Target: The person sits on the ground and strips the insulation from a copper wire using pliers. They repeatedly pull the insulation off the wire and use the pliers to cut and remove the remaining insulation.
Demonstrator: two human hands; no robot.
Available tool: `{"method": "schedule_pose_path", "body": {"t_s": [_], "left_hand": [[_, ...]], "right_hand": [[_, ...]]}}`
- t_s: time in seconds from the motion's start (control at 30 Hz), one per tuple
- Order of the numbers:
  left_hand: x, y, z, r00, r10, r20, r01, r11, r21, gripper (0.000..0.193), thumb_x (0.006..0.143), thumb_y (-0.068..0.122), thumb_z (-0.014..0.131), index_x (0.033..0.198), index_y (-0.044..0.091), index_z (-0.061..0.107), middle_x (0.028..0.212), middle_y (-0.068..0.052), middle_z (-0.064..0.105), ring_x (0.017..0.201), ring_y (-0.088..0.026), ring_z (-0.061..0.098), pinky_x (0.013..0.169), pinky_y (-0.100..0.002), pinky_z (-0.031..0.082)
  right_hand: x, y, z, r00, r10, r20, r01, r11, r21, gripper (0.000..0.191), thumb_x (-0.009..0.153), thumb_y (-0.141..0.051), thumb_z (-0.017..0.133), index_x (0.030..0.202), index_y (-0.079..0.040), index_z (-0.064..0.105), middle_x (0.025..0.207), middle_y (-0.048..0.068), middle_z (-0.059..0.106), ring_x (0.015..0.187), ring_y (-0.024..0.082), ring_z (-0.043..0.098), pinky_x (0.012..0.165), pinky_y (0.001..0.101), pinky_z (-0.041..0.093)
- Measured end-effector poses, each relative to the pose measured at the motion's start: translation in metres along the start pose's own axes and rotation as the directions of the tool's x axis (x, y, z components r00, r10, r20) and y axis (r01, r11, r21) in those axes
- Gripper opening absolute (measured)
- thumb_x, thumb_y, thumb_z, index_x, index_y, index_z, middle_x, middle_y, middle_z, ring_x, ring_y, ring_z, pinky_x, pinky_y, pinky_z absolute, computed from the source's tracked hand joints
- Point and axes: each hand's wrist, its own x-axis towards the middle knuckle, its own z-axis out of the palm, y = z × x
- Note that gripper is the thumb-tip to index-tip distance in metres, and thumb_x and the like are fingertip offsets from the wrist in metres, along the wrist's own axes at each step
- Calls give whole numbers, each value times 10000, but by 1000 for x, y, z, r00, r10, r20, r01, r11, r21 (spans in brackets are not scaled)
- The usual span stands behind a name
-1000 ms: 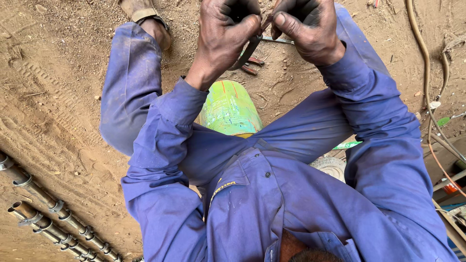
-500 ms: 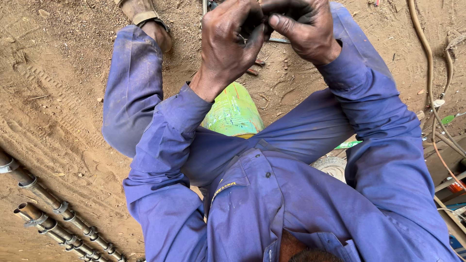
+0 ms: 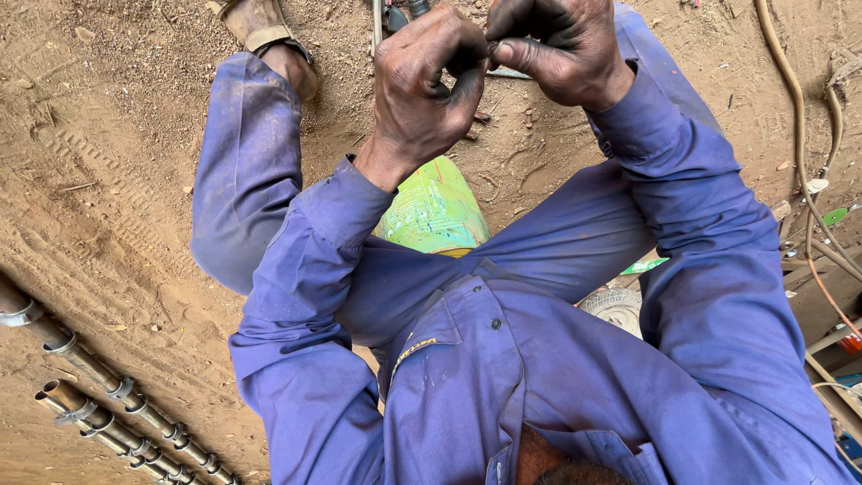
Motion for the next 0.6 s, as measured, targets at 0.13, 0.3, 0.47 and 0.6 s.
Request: {"method": "schedule_pose_path", "body": {"t_s": [0.13,0.3,0.47,0.6], "left_hand": [[1,0,-1,999,26,-47,-28,998,-58,191,885,-73,724,992,41,613,927,-86,657,838,-213,691,747,-332,551],[4,-2,-6,998,-60,-7,58,989,-134,204,926,-42,756,1064,35,627,987,-77,687,852,-183,708,774,-306,577],[4,-3,-7,998,-47,28,48,998,-45,239,955,-39,755,1159,44,662,1050,-73,712,924,-178,731,757,-278,586],[2,-6,-7,998,-42,45,44,999,-28,271,943,-27,788,1173,36,660,1051,-79,705,932,-173,737,815,-297,588]], "right_hand": [[1,-1,-3,1000,12,6,-13,994,110,170,1191,-116,693,1105,19,634,1000,78,674,912,130,651,827,263,543],[5,-16,-2,999,27,-27,-22,981,193,173,1134,-137,694,1162,8,605,1085,58,655,1013,126,699,913,290,614],[5,-13,8,998,-17,-65,26,990,138,295,1061,-122,770,1240,-6,567,1216,67,633,1118,141,686,1002,311,626],[-2,-2,6,996,27,-86,-11,982,190,252,1111,-79,838,1215,-4,621,1134,80,692,1043,137,688,973,297,623]]}}
